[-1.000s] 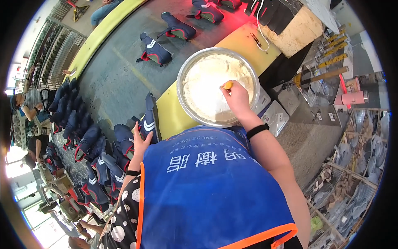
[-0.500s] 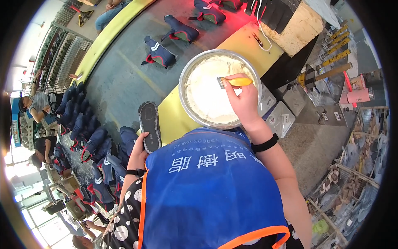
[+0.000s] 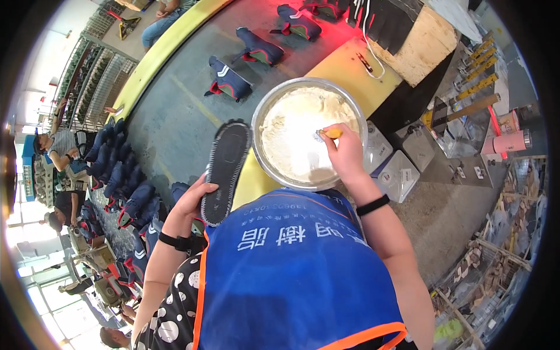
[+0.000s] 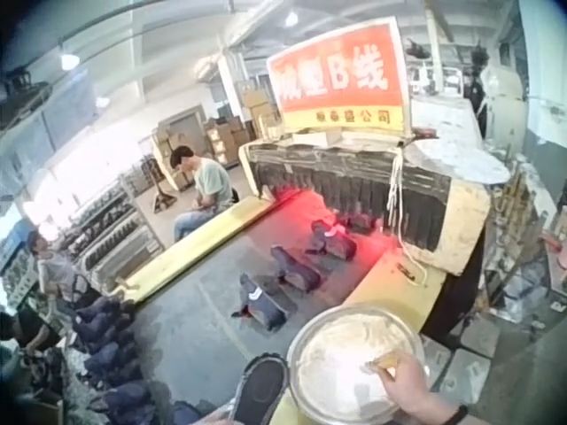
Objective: Applying white adhesive to the bottom of shoe soles using a brush in a factory assembly line.
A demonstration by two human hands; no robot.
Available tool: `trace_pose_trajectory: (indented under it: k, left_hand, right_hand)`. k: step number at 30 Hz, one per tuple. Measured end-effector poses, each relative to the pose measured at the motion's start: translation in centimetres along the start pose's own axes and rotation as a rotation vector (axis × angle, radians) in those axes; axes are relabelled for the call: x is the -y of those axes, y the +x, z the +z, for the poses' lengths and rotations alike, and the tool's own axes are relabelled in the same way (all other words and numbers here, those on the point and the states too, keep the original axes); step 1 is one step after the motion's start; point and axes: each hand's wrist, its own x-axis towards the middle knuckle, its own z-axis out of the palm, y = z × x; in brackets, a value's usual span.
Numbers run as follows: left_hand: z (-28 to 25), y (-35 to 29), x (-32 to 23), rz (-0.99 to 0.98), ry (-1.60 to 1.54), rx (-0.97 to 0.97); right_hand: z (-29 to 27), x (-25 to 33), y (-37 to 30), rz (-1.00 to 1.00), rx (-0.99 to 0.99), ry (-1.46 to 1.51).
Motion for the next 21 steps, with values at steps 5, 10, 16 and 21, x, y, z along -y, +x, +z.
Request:
trace_pose_trajectory:
  k: [5,10,16,21]
  left_hand:
    - [2.4,1.6,-2.5,-0.091,0.122,0.169]
    - [4.9,2.8,-4.9,-0.181,0.247,0.309]
    - [6.5,2.9,-5.8,-0.265,0.305,0.383]
    - [5.0,2.4,-4.6,-0.295,0.121,0.437]
  right_hand:
    - [-2.8,6.6,0.2,-0.376,-0.078,0.116]
    - [-4.1,11.1,0.2,-0.792,0.159,0.094]
    - [-2.9,8.8,1.2,-0.822,0.178,0.031]
    - [-3.3,6.5,2.3,-0.518,0.018,0.115]
